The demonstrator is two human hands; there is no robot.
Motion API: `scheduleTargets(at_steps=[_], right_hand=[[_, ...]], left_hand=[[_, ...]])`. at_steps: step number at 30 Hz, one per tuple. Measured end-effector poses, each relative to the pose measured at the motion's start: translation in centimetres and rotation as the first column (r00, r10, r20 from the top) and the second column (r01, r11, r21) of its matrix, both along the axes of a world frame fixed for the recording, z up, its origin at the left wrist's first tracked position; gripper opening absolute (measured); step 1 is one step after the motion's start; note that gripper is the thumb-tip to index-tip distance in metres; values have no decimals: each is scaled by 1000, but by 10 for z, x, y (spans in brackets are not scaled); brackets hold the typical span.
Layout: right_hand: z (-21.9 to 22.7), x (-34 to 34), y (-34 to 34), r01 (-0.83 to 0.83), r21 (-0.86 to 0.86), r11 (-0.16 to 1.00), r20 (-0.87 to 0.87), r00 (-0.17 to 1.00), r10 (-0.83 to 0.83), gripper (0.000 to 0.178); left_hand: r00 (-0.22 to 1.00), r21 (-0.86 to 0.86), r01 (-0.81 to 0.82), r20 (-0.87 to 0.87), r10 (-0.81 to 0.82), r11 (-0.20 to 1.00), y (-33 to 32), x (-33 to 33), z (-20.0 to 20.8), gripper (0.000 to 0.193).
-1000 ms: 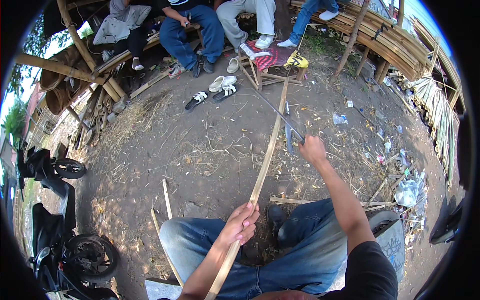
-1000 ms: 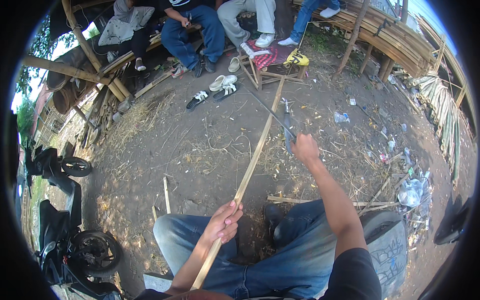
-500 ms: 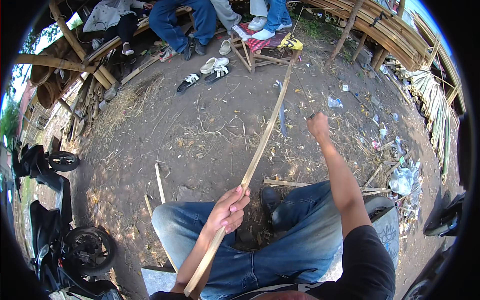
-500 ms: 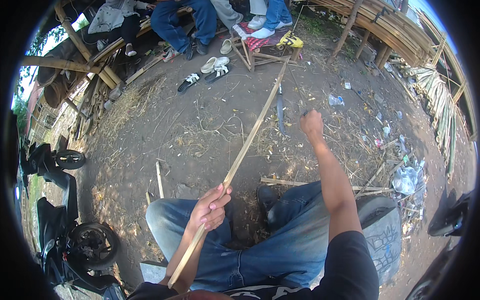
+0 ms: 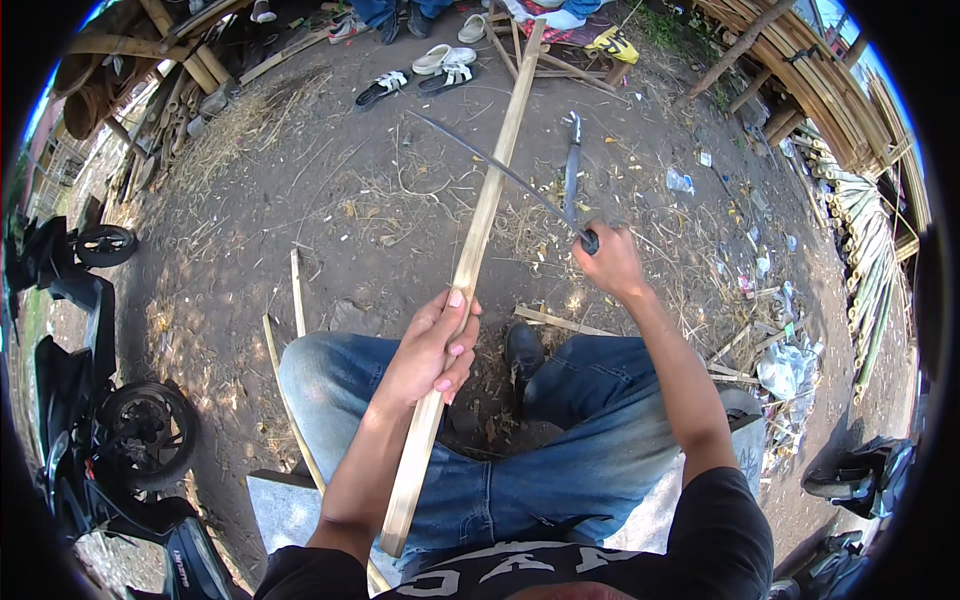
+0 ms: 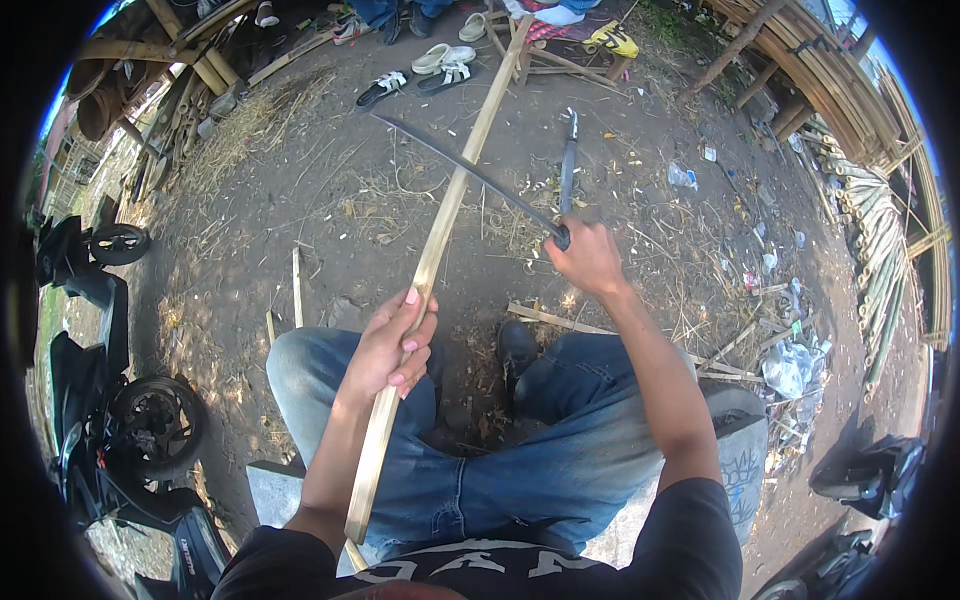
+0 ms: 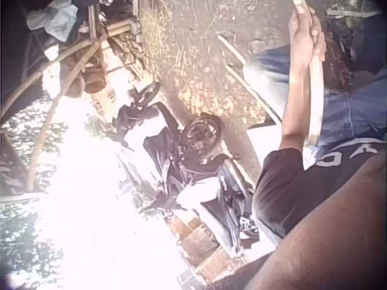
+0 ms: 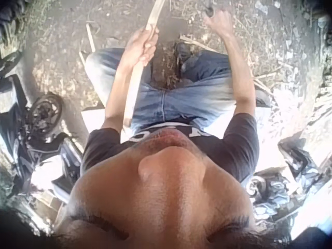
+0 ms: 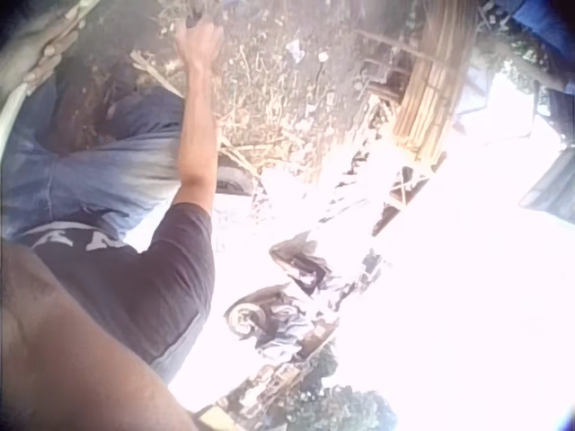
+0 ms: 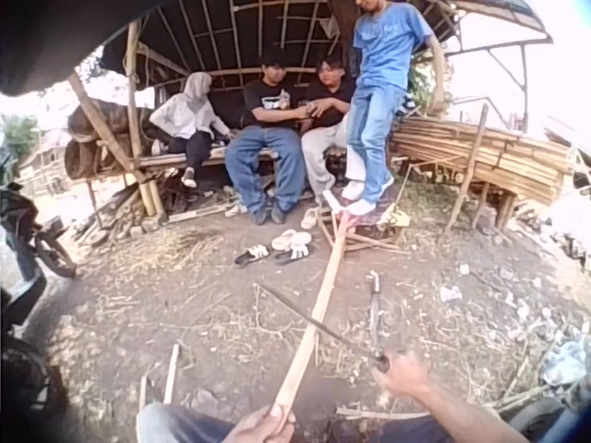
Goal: The person holds a long bamboo strip and repeatedly shaves and scrapes along its surface using a machete.
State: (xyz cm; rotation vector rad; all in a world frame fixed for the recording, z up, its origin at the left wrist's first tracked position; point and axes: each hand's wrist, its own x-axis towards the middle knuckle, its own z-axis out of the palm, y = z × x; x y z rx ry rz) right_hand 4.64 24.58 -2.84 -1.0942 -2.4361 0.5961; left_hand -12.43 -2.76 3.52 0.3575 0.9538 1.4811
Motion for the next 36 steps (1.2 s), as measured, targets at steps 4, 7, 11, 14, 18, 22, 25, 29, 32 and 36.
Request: scheduleTargets(at_steps=[4, 7, 11, 14, 18, 22, 25, 29, 32, 36], right_hand=[[1, -16, -50, -350, 133, 927, -2, 935, 353, 27], [6, -28, -72, -533, 267, 803, 87, 843, 531, 33], [-3, -34, -40, -485, 244, 840, 109, 874, 473, 33], [3, -53, -15, -35, 97, 995, 245, 970, 10, 30], [-12, -43, -22, 15, -12, 1000, 147, 989, -13, 28], [-3, -30, -59, -329, 39, 943, -86, 940, 331, 22], [0, -31, -49, -451, 246, 858, -60, 876, 478, 20], [-13, -37, -29, -469, 343, 814, 37, 873, 487, 26], [-13, -40, -29, -476, 340, 811, 91, 875, 476, 26], [-15, -43, 0, -249, 311, 917, 141, 966, 215, 25]], left_hand=[[986, -30, -9, -169, 3, 1000, 9, 9, -20, 33], [975, -40, 39, -216, -47, 998, 7, 7, -38, 32], [984, -1, 58, -169, -57, 998, 6, 14, -36, 28], [993, 15, 51, -110, -49, 999, 1, 19, -34, 27], [994, 59, 78, -75, -74, 995, 3, 20, -38, 27], [987, 100, 40, 152, -55, 994, 3, 13, -33, 32], [946, 121, -25, 324, -16, 992, 3, 12, -33, 35], [838, 192, -99, 546, -22, 976, 8, 7, -48, 33], [709, 204, -143, 704, -43, 969, 9, 7, -55, 33], [620, 287, -152, 773, -135, 946, 1, 14, -51, 34]])
